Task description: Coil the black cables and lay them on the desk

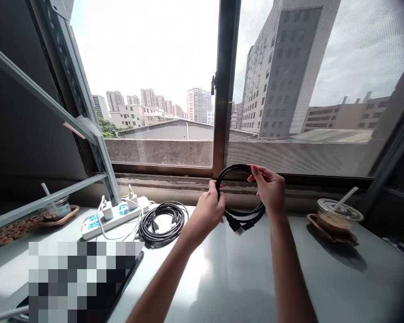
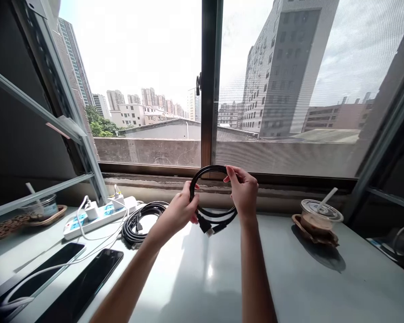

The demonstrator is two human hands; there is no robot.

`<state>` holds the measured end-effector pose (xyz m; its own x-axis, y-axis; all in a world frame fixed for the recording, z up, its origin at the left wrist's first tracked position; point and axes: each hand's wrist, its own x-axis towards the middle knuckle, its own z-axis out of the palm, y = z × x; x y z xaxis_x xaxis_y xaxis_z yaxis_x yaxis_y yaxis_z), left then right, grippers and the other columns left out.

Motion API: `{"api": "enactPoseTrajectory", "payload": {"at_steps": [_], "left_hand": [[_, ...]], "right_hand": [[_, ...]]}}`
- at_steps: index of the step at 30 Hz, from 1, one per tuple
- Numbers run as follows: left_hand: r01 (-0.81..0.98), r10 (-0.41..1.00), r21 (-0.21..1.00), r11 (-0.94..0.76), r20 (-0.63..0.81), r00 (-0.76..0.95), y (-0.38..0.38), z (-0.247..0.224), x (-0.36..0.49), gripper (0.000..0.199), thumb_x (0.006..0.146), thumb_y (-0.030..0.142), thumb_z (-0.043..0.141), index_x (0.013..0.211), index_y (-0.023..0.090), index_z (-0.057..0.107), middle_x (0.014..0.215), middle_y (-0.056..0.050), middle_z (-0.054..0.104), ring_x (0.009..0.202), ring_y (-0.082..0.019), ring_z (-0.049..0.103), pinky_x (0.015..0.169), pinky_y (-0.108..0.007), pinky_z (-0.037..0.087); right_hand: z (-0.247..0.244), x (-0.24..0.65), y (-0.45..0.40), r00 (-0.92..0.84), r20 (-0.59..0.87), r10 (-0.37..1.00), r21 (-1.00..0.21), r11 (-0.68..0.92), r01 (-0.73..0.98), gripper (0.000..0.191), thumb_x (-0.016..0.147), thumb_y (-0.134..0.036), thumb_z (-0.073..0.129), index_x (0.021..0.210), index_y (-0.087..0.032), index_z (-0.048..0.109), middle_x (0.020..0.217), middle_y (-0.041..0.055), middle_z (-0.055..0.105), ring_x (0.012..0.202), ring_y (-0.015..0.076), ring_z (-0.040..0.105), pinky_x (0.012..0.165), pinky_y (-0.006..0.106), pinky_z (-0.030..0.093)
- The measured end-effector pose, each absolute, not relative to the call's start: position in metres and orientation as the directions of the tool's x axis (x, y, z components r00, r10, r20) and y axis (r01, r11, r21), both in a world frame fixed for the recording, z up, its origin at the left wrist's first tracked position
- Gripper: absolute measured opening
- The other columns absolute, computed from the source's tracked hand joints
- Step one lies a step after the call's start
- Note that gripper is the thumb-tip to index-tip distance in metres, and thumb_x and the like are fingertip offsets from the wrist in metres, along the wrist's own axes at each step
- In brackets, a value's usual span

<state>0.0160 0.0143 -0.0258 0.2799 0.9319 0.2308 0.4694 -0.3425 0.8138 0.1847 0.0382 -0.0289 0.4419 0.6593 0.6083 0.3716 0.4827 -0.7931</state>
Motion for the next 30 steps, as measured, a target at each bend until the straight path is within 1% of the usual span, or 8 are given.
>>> {"api": "enactPoseTrajectory", "payload": {"at_steps": [4,8,10,13,17,22,27,30], "left_hand": [[0.606,0.967,0.778,-0.165,0.006,0.256,0.046,-0.044,0.018,0.038,0.088,0.027,0.032,0.124,0.014,0.033,0.053,0.005,0.048,0.034,-0.016,0.053,0.039,-0.023,0.040],[0.712,0.951,0.697,-0.080,-0.161,0.264,0.068,-0.060,0.010,0.039,0.084,0.019,0.037,0.121,0.007,0.040,0.048,0.002,0.052,0.031,-0.017,0.052,0.041,-0.024,0.042],[0.763,0.935,0.645,-0.046,-0.242,0.261,0.074,-0.066,0.008,0.038,0.084,0.016,0.038,0.119,0.004,0.043,0.047,0.001,0.054,0.032,-0.017,0.053,0.044,-0.025,0.045],[0.841,0.920,0.541,-0.001,-0.329,0.213,0.081,-0.078,0.010,0.039,0.086,0.016,0.039,0.123,0.003,0.043,0.047,0.000,0.057,0.037,-0.017,0.057,0.055,-0.029,0.050],[0.916,0.910,0.398,0.053,-0.396,0.119,0.094,-0.096,0.012,0.032,0.093,0.029,0.047,0.116,0.008,0.053,0.071,-0.004,0.066,0.061,-0.015,0.065,0.071,-0.033,0.053],[0.935,0.891,0.343,0.091,-0.448,0.077,0.108,-0.115,0.010,0.028,0.091,0.036,0.054,0.101,0.011,0.060,0.092,-0.005,0.065,0.080,-0.014,0.063,0.076,-0.034,0.053],[0.925,0.902,0.364,0.104,-0.427,0.067,0.116,-0.128,0.008,0.024,0.089,0.033,0.057,0.099,0.012,0.061,0.093,-0.004,0.064,0.082,-0.015,0.063,0.076,-0.034,0.054],[0.889,0.946,0.458,0.023,-0.297,0.129,0.117,-0.131,0.006,0.026,0.089,0.032,0.057,0.104,0.012,0.060,0.100,-0.006,0.063,0.087,-0.016,0.062,0.079,-0.036,0.054]], "right_hand": [[-0.053,0.189,0.064,0.298,0.402,0.866,-0.852,0.234,0.469,0.046,0.089,-0.046,0.049,0.120,-0.014,0.062,0.094,0.0075,0.067,0.042,0.0038,0.044,0.040,0.018,0.039],[-0.083,0.189,0.083,0.091,0.139,0.986,-0.835,0.067,0.546,0.041,0.085,-0.018,0.057,0.126,-0.018,0.057,0.092,0.0054,0.066,0.050,0.0065,0.054,0.041,0.016,0.041],[-0.099,0.186,0.093,0.031,0.020,0.999,-0.809,-0.002,0.587,0.040,0.088,-0.018,0.056,0.127,-0.017,0.054,0.089,0.0044,0.065,0.055,0.0069,0.055,0.046,0.017,0.045],[-0.123,0.181,0.109,0.014,-0.075,0.997,-0.764,-0.067,0.641,0.034,0.093,-0.026,0.053,0.125,-0.016,0.051,0.100,0.0065,0.062,0.070,0.0094,0.059,0.060,0.023,0.053],[-0.149,0.172,0.125,0.019,-0.105,0.994,-0.719,-0.089,0.689,0.035,0.093,-0.030,0.053,0.125,-0.016,0.051,0.113,0.0088,0.057,0.088,0.0147,0.060,0.073,0.031,0.055],[-0.170,0.165,0.135,0.023,-0.064,0.998,-0.665,-0.059,0.744,0.033,0.092,-0.032,0.054,0.121,-0.017,0.054,0.120,0.0092,0.055,0.101,0.0186,0.058,0.085,0.038,0.052],[-0.180,0.162,0.138,0.018,-0.021,1.000,-0.617,-0.027,0.786,0.032,0.091,-0.030,0.056,0.120,-0.016,0.056,0.123,0.0094,0.054,0.111,0.0213,0.054,0.095,0.044,0.046],[-0.181,0.161,0.138,0.020,-0.022,1.000,-0.602,-0.030,0.798,0.031,0.091,-0.031,0.056,0.118,-0.016,0.057,0.121,0.0091,0.055,0.110,0.0209,0.054,0.094,0.043,0.046]]}}
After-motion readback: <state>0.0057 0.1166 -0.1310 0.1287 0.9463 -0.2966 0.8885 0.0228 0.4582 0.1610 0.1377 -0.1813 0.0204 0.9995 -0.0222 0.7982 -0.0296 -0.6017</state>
